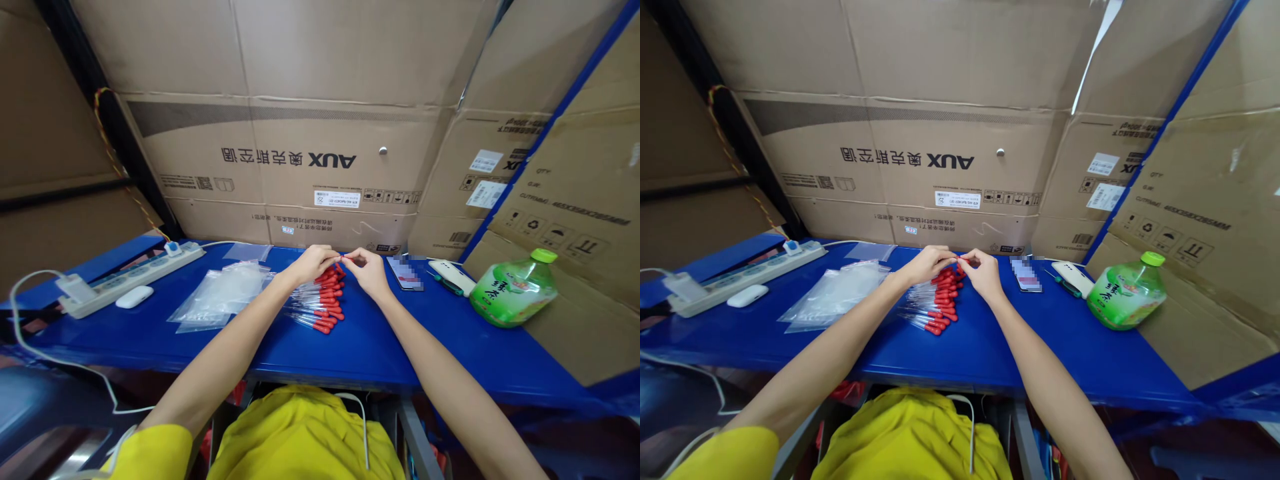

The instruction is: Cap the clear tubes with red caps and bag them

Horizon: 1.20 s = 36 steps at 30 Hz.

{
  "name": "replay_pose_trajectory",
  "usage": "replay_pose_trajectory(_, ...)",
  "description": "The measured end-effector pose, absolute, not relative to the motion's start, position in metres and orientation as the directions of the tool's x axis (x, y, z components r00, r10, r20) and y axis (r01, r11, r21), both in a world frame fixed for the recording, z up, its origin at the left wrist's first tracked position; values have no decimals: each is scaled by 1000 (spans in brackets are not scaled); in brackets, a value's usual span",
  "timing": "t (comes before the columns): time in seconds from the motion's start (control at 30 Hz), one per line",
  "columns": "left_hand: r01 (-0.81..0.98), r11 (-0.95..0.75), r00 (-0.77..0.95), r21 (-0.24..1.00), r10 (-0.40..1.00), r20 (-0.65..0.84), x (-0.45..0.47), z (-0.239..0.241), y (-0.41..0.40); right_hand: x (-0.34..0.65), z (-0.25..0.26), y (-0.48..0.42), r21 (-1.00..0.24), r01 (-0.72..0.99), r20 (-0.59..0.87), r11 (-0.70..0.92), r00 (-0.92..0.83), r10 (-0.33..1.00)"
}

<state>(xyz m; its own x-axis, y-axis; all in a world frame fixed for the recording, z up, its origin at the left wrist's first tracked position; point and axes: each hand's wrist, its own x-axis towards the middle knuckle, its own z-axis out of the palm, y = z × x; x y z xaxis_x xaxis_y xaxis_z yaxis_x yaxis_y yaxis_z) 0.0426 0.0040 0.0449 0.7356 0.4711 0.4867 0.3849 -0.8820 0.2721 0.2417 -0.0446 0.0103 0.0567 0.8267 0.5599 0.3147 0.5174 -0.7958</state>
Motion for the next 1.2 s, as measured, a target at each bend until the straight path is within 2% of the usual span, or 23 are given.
replay_pose_trajectory(0.27,360,-903,741,234,429,517,42,43,7,241,9,-45,-808,256,557,532,35,830)
replay_pose_trajectory(0.5,335,-908,736,251,419,532,42,45,6,237,9,-47,-836,203,534,509,95,840)
replay_pose_trajectory(0.7,272,-892,719,360,438,541,43,44,4,235,12,-50,-804,247,577,541,100,811)
replay_pose_trajectory(0.87,255,-892,718,374,434,544,45,41,4,237,13,-50,-738,356,627,573,49,777)
replay_pose_trajectory(1.1,224,-868,665,443,469,582,37,56,-2,238,19,-49,-750,267,643,605,75,763)
replay_pose_trajectory(1.2,212,-777,562,593,593,576,28,60,-1,237,24,-50,-752,221,653,621,122,747)
